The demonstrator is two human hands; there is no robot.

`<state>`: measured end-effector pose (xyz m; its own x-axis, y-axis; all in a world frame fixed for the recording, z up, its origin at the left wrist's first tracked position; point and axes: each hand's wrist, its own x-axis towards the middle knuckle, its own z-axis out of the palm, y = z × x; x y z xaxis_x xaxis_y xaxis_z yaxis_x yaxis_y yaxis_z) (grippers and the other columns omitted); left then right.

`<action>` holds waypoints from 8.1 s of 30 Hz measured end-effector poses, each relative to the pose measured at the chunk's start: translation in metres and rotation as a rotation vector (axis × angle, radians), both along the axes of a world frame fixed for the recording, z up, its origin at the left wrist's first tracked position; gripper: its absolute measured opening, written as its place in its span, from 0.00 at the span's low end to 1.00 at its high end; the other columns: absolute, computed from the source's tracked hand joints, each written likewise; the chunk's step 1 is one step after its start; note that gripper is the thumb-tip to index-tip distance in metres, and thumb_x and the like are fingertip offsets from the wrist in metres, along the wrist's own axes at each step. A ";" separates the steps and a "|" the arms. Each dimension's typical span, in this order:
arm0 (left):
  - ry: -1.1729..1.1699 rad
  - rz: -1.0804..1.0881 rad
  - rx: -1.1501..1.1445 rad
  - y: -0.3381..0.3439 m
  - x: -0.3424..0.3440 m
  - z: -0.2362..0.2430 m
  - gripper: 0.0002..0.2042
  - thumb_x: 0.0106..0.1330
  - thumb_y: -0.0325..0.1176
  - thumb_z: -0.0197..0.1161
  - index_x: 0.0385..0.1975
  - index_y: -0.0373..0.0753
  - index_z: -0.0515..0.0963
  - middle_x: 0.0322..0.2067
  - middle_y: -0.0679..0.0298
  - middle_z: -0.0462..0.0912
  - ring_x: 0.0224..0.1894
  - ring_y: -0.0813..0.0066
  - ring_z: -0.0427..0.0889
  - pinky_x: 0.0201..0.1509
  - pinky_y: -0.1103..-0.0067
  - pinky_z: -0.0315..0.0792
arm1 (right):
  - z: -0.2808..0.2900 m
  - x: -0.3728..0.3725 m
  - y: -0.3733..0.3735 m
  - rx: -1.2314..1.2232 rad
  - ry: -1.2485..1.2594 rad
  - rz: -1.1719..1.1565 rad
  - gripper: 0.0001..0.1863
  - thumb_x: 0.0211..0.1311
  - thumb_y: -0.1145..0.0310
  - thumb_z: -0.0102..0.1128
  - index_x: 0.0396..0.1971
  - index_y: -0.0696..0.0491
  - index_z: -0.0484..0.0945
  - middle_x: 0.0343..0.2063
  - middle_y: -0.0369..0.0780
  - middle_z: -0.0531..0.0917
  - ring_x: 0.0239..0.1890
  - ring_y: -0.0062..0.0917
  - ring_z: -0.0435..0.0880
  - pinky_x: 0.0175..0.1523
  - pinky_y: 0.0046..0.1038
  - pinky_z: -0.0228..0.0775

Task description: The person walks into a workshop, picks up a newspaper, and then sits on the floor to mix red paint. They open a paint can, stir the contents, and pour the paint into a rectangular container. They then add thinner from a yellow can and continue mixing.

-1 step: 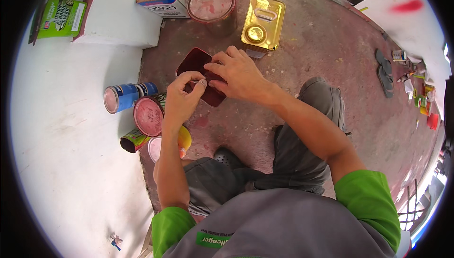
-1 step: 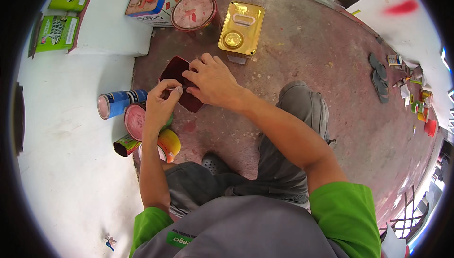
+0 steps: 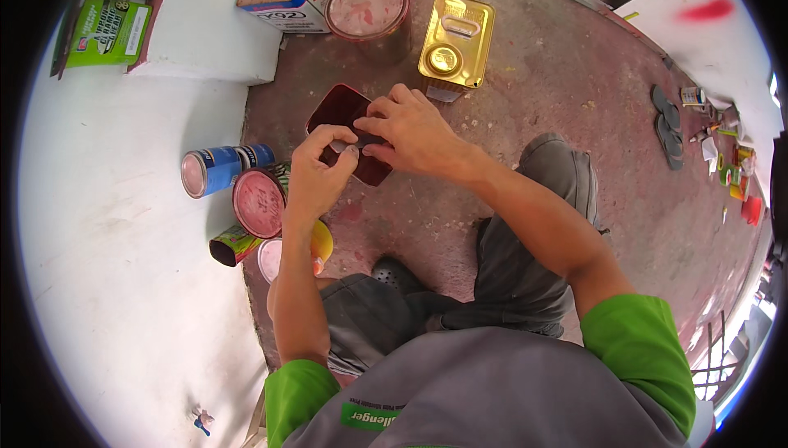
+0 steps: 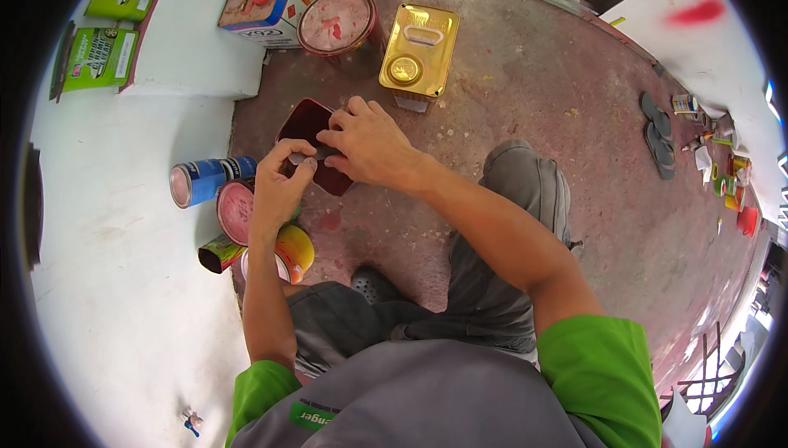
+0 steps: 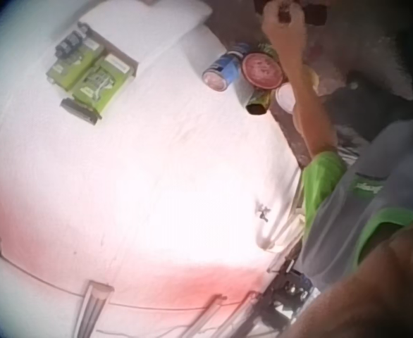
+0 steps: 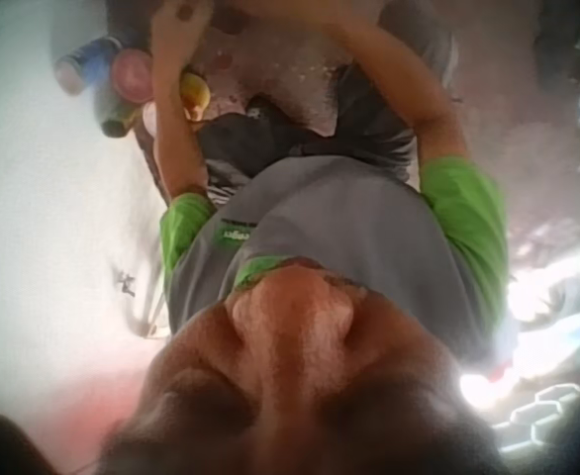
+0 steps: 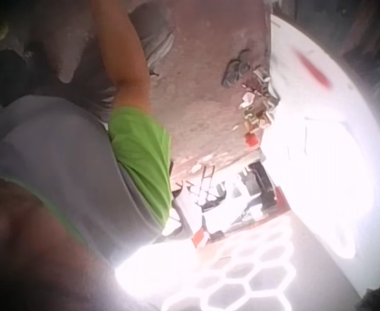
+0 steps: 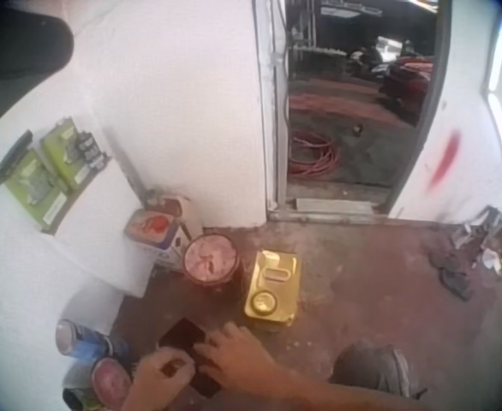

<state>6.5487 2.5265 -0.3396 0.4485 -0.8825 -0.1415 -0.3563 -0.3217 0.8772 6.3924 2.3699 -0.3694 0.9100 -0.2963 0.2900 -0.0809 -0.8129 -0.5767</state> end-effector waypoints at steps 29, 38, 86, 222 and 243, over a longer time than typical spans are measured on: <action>-0.066 0.166 0.057 0.014 0.001 -0.013 0.11 0.74 0.32 0.66 0.50 0.33 0.84 0.38 0.60 0.88 0.40 0.80 0.82 0.48 0.79 0.76 | -0.003 0.019 0.016 0.343 -0.118 -0.031 0.17 0.65 0.61 0.69 0.48 0.54 0.87 0.42 0.44 0.87 0.46 0.41 0.86 0.52 0.40 0.79; -0.136 0.116 -0.020 0.012 -0.006 -0.047 0.18 0.79 0.31 0.59 0.62 0.25 0.76 0.52 0.50 0.86 0.51 0.65 0.84 0.59 0.71 0.76 | -0.006 0.014 0.011 0.286 -0.169 -0.094 0.19 0.60 0.50 0.70 0.33 0.53 0.87 0.36 0.46 0.88 0.42 0.44 0.88 0.47 0.43 0.81; -0.804 -0.055 0.147 -0.011 -0.009 -0.038 0.11 0.70 0.39 0.66 0.42 0.41 0.90 0.35 0.65 0.88 0.48 0.63 0.77 0.55 0.66 0.65 | -0.094 -0.101 -0.030 0.130 1.353 -0.161 0.61 0.53 0.29 0.71 0.76 0.56 0.59 0.76 0.46 0.64 0.76 0.42 0.65 0.74 0.52 0.61; -1.052 -0.075 0.370 -0.020 0.006 -0.036 0.13 0.74 0.40 0.63 0.45 0.38 0.88 0.41 0.60 0.80 0.53 0.57 0.74 0.56 0.61 0.67 | -0.048 -0.032 0.062 -0.074 0.564 0.484 0.14 0.58 0.65 0.65 0.38 0.58 0.90 0.41 0.49 0.91 0.47 0.44 0.91 0.49 0.44 0.83; -1.136 -0.111 0.236 -0.019 0.010 -0.042 0.15 0.74 0.45 0.63 0.44 0.43 0.89 0.40 0.61 0.81 0.50 0.55 0.77 0.51 0.58 0.69 | -0.067 -0.040 0.072 0.074 0.485 0.458 0.13 0.61 0.66 0.60 0.37 0.58 0.88 0.39 0.50 0.89 0.47 0.47 0.89 0.51 0.45 0.82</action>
